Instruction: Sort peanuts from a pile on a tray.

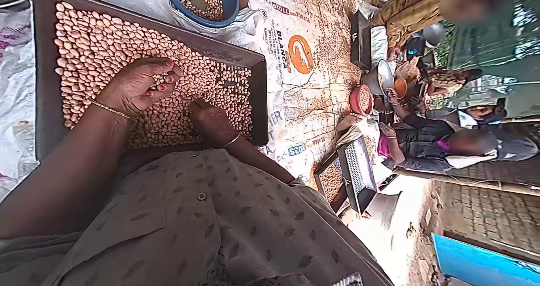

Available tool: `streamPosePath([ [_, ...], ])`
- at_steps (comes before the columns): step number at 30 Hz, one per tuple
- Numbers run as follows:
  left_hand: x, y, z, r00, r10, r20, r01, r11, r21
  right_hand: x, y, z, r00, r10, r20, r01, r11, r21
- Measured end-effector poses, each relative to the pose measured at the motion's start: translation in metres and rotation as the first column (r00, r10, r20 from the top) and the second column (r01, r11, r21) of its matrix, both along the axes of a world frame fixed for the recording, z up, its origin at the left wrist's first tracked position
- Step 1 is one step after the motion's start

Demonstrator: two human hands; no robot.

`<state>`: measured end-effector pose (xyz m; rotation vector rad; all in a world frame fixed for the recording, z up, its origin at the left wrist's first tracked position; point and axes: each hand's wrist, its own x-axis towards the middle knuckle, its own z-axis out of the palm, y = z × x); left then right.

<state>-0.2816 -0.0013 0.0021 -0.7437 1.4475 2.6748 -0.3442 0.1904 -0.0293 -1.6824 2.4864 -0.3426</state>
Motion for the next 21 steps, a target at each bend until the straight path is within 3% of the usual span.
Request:
streamPosePath([
  [6,-0.001,0.005,0.002,1.000,-0.007,0.031,0.009,0.998,-0.056,0.005,-0.005,0.007,1.000,0.006,-0.010,-0.005,0.996,0.092],
  [12,-0.003,0.008,0.002,0.996,0.002,0.085,0.005,0.997,-0.078,0.007,-0.005,0.004,0.998,-0.010,-0.061,0.014,0.998,0.056],
  [18,-0.006,0.010,-0.004,0.996,-0.057,0.071,0.066,0.990,-0.127,0.011,-0.005,0.009,0.995,-0.094,-0.033,0.097,0.991,0.097],
  [21,-0.001,0.009,-0.007,0.988,-0.050,0.148,0.075,0.982,-0.171,0.011,-0.005,0.021,0.988,-0.119,0.095,0.102,0.981,0.167],
])
